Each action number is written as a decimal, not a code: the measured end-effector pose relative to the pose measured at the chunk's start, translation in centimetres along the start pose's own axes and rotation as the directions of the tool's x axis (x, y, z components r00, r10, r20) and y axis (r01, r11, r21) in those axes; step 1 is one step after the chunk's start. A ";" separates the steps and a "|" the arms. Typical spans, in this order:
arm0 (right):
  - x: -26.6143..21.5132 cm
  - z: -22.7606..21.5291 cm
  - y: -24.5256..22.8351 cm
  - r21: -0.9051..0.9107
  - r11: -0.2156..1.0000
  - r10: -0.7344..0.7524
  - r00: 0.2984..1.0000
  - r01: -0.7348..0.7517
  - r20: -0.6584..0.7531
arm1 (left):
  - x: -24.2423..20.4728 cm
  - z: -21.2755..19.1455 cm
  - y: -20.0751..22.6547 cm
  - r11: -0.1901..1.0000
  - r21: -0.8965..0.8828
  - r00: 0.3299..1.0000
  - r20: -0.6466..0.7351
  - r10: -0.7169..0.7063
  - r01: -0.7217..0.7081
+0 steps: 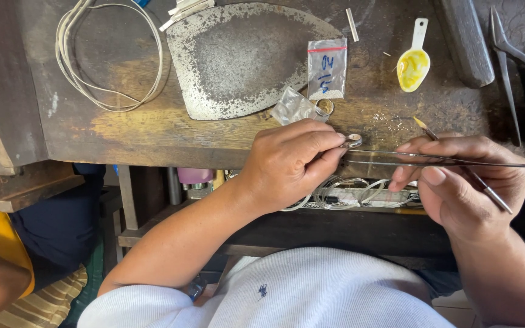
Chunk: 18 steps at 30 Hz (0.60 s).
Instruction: Applying flux and placing tiny solder chips onto a jewelry component using a brush and tweezers at a workbench.
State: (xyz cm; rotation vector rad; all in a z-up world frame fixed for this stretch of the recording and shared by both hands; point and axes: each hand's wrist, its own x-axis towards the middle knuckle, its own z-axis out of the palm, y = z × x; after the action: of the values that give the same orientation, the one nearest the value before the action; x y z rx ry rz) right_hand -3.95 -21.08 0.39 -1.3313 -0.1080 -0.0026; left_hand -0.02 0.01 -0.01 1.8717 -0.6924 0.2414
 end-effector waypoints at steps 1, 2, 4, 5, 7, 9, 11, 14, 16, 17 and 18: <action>-0.1 0.0 0.0 0.000 1.000 0.009 1.000 -0.009 -0.002 | 0.0 0.0 0.0 1.000 0.003 1.000 -0.001 -0.007 0.007; 0.0 0.0 0.0 0.000 1.000 0.009 1.000 -0.009 -0.002 | 0.0 0.0 0.0 1.000 0.003 1.000 -0.001 -0.007 0.007; -0.1 0.0 0.1 -0.019 1.000 0.001 1.000 -0.001 -0.008 | 0.0 0.0 0.0 1.000 -0.011 1.000 0.006 0.000 0.000; 0.0 0.1 0.1 -0.019 1.000 0.001 1.000 -0.001 -0.008 | 0.0 0.0 0.0 1.000 -0.011 1.000 0.006 0.000 0.000; 0.0 0.2 0.0 -0.024 1.000 -0.003 1.000 0.003 -0.007 | 0.0 0.0 0.0 1.000 -0.005 1.000 0.002 -0.002 0.002; 0.0 0.1 0.1 -0.019 1.000 -0.007 1.000 0.007 -0.001 | 0.0 0.0 0.0 1.000 -0.001 1.000 0.002 0.000 0.000; 0.1 0.1 0.1 -0.015 1.000 -0.011 1.000 0.011 0.004 | 0.0 0.0 0.0 1.000 0.003 1.000 0.001 0.002 -0.002; 0.1 0.1 0.0 -0.021 1.000 0.001 1.000 -0.001 -0.005 | 0.1 0.0 0.0 1.000 0.002 1.000 0.006 0.001 -0.001; 0.1 0.1 0.0 -0.031 0.999 -0.005 1.000 0.005 0.004 | 0.1 0.0 0.0 1.000 0.001 1.000 0.002 0.011 -0.011; 0.1 0.1 0.0 -0.031 0.999 -0.005 1.000 0.005 0.004 | 0.1 0.0 0.0 1.000 0.000 1.000 0.002 0.011 -0.011; 0.1 0.0 0.0 -0.034 0.999 -0.003 1.000 0.003 0.000 | 0.0 0.0 0.0 1.000 0.002 1.000 0.000 0.011 -0.011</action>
State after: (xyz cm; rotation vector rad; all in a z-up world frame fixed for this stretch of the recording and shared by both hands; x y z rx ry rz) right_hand -3.87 -21.02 0.36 -1.3655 -0.1102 -0.0066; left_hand 0.03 -0.01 -0.03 1.8703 -0.7033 0.2492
